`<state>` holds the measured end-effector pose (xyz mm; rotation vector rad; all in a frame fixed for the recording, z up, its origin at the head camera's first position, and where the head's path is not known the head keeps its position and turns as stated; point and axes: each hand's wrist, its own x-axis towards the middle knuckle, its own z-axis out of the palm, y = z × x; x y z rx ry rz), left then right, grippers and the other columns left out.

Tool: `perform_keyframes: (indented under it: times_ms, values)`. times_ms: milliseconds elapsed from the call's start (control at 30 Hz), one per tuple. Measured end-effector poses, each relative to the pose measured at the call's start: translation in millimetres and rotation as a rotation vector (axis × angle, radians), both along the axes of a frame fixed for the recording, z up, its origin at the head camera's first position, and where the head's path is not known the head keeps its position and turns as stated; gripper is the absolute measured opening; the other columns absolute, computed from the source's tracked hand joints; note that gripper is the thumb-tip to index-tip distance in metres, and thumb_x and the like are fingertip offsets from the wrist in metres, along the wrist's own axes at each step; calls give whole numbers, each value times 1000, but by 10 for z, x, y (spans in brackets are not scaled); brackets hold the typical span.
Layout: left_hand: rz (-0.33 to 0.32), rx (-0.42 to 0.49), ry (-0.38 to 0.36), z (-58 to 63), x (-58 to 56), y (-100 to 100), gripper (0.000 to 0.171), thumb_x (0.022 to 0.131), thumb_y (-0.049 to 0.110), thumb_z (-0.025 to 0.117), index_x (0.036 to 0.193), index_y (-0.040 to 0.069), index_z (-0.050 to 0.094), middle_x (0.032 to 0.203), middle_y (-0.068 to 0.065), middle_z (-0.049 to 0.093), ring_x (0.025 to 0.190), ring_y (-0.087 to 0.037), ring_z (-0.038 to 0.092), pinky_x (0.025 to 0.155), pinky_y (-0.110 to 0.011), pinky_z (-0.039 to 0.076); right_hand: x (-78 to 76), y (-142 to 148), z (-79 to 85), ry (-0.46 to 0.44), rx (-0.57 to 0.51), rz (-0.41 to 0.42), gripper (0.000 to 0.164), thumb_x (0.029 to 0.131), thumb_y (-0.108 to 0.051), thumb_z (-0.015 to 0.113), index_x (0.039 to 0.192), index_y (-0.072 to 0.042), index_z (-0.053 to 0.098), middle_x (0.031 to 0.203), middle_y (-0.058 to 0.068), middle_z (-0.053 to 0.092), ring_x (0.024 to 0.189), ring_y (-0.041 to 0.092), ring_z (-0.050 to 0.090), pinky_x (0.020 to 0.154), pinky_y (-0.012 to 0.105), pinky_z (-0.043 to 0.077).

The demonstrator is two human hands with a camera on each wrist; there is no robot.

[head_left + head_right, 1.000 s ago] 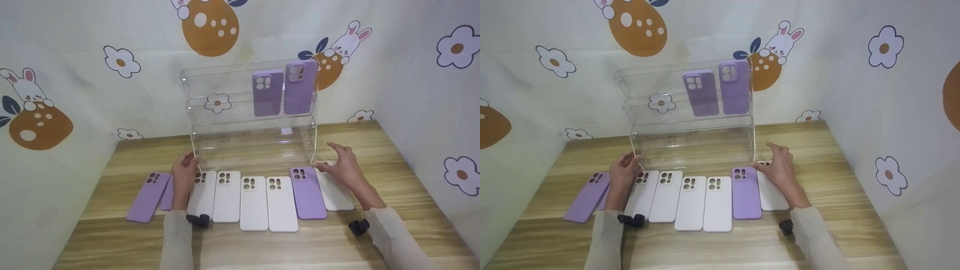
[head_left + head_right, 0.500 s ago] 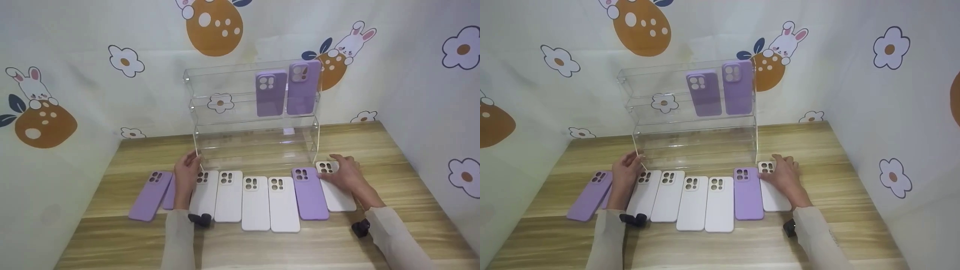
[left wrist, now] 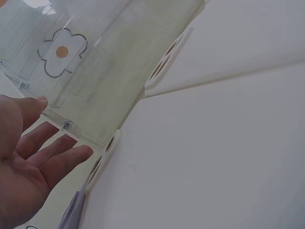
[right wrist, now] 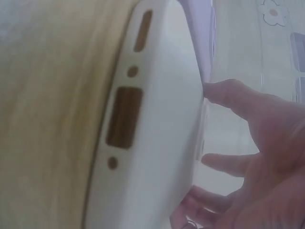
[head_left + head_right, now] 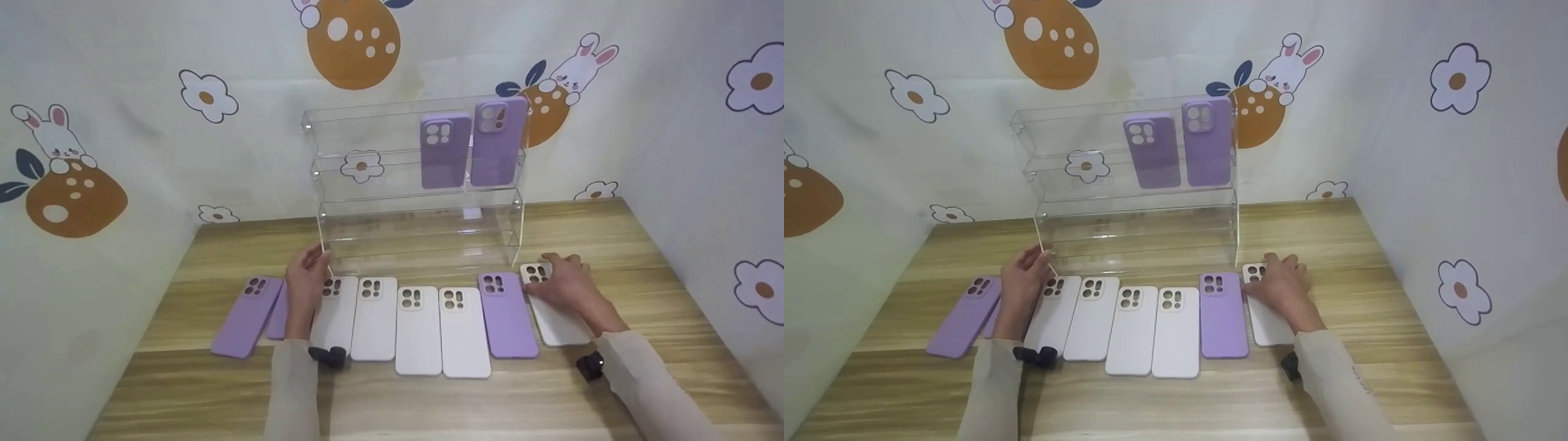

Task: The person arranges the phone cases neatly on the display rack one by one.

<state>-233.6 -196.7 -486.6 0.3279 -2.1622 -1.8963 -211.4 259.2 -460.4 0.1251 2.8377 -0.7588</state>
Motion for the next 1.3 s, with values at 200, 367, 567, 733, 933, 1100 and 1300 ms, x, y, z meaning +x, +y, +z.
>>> perform_keyframes:
  times_ms: [200, 367, 567, 733, 933, 1100, 1300]
  values:
    - [-6, -1, -11, -8, -22, 14, 34, 98, 12, 64, 131, 4, 62, 131, -21, 66, 114, -31, 68, 86, -30, 62, 17, -22, 21, -8, 47, -2, 90, 76, -38, 79, 144, 6, 41, 114, 32, 44, 100, 41, 43, 71, 38, 44]
    - [-3, 3, -11, 15, -43, 28, 34, 97, 12, 65, 130, 5, 63, 131, -20, 67, 109, -31, 69, 83, -29, 62, -9, -40, 65, 4, 57, -15, 88, 76, -37, 78, 142, 8, 43, 117, 34, 44, 100, 42, 43, 72, 41, 45]
    - [-5, 9, -12, 30, -67, 42, 35, 97, 13, 65, 131, 4, 62, 131, -20, 66, 111, -32, 69, 85, -30, 62, -16, -99, 248, 56, 21, -54, 92, 79, -39, 77, 148, 6, 35, 131, 38, 36, 109, 46, 38, 74, 50, 52]
    - [-5, -2, -2, 21, -61, 33, 35, 97, 12, 66, 130, 4, 62, 130, -22, 66, 111, -33, 69, 86, -32, 62, -7, -199, 534, 183, -17, -114, 86, 79, -30, 76, 147, 5, 37, 137, 39, 33, 117, 48, 34, 84, 63, 49]
    - [-14, 18, 2, 21, -49, 30, 35, 97, 12, 66, 131, 4, 62, 131, -22, 66, 112, -31, 69, 88, -32, 62, 6, -408, 961, 406, -56, -152, 83, 75, -23, 79, 146, 1, 42, 140, 37, 34, 122, 48, 34, 88, 64, 47]
    - [4, -65, 5, 9, -18, 11, 34, 97, 18, 66, 129, 6, 64, 129, -19, 68, 109, -31, 70, 84, -30, 62, 26, -676, 1263, 533, -95, -119, 82, 72, -20, 76, 146, -3, 44, 142, 32, 34, 124, 44, 33, 90, 56, 45]
    - [2, -58, 7, -2, 1, -10, 34, 97, 18, 67, 129, 6, 64, 129, -19, 68, 113, -30, 69, 88, -31, 62, -19, -1043, 1577, 615, -152, -73, 82, 74, -19, 76, 149, -8, 43, 146, 27, 33, 127, 38, 35, 91, 52, 50]
